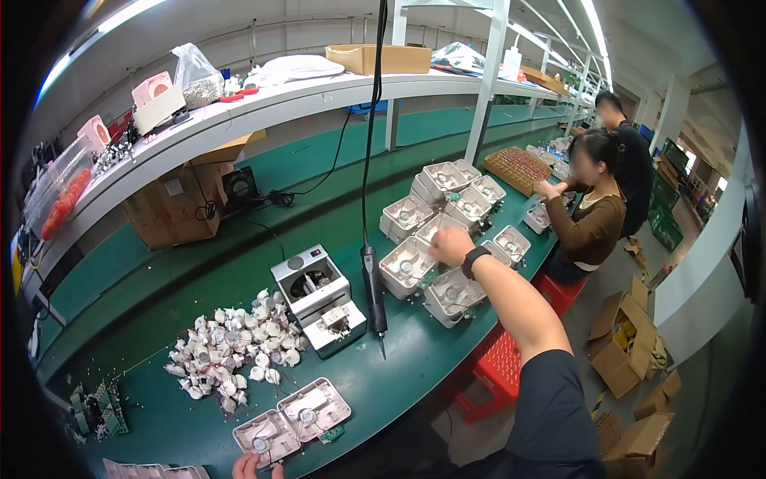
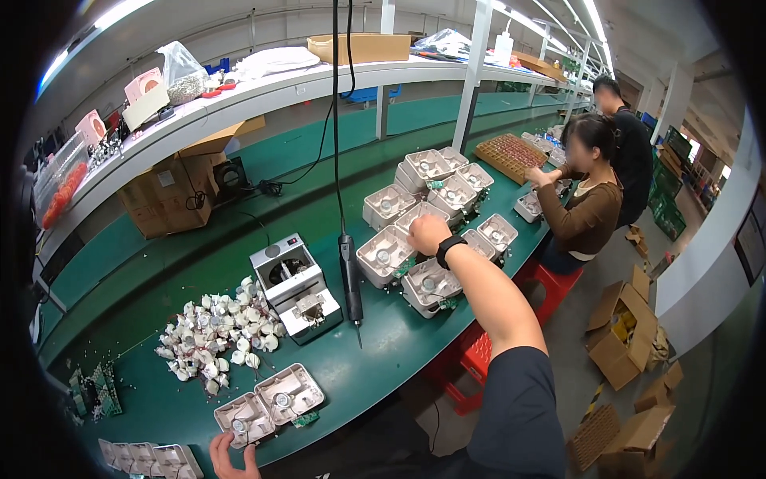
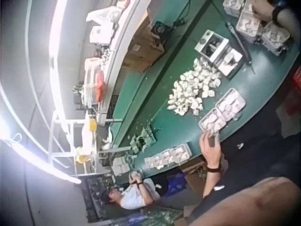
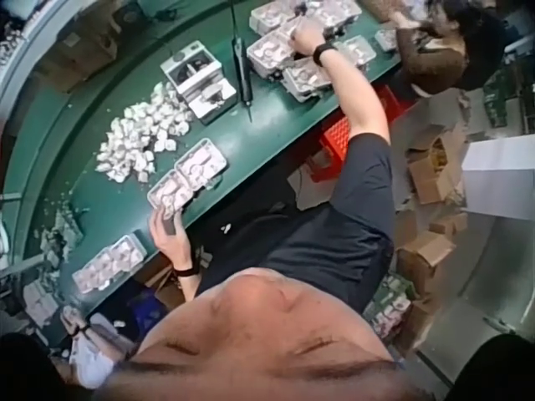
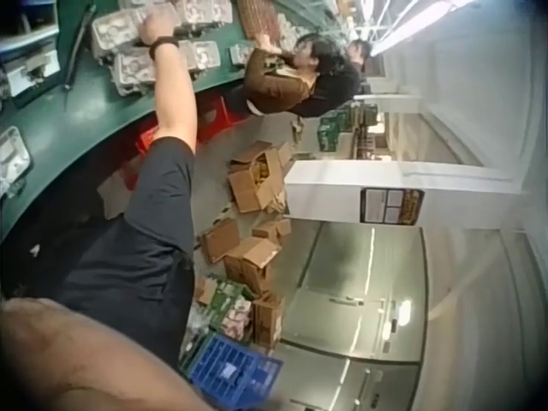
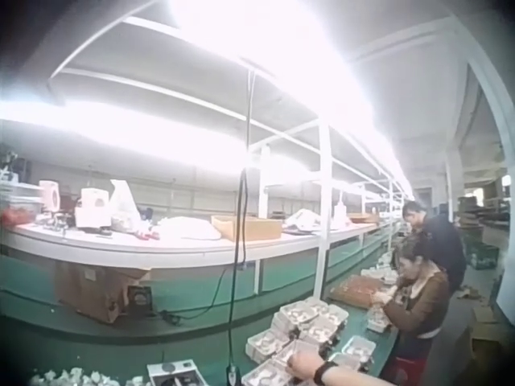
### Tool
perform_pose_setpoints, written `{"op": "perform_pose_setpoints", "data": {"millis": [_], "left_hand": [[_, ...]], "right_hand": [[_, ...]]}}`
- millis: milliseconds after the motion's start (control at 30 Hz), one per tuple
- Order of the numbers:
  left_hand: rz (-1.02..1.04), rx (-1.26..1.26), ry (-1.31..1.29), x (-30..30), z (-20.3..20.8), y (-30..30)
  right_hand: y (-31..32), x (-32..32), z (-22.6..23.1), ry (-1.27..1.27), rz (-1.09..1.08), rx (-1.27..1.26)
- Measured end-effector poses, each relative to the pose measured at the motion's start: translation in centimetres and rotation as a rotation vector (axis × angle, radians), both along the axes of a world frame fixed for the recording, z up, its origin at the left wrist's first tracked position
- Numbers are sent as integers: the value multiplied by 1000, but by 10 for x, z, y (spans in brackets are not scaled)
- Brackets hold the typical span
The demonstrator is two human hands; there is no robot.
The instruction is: The person picks up a motor from a pile, places it into a plastic housing, and secures it by driving a screw with a power screwdriver. They then move the assembled housing to a stack on the workbench and repeat the process.
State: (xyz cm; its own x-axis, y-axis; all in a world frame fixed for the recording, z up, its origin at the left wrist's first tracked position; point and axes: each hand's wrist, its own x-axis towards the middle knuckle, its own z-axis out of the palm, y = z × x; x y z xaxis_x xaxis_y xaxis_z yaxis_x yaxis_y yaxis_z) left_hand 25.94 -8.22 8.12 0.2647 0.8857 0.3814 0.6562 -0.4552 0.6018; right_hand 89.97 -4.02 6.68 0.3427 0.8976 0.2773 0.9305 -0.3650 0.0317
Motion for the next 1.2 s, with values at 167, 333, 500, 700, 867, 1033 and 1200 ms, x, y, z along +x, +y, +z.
{"op": "perform_pose_setpoints", "data": {"millis": [167,333,500,700,867,1033,1200], "left_hand": [[-11,-10,12,3,-1,5],[22,-5,23,-11,-7,14],[162,-20,31,-44,-29,25],[174,-57,69,-42,-35,36],[126,14,68,-43,-33,39],[162,7,66,-48,-31,33],[171,55,91,-58,-45,25]], "right_hand": [[8,9,-17,-5,-53,18],[-4,-20,0,23,-157,156],[-33,-118,15,161,-71,250],[-48,-169,-91,445,15,102],[-22,-178,-101,392,-48,254],[-18,-174,-101,276,-58,326],[-23,-181,-108,256,-28,320]]}}
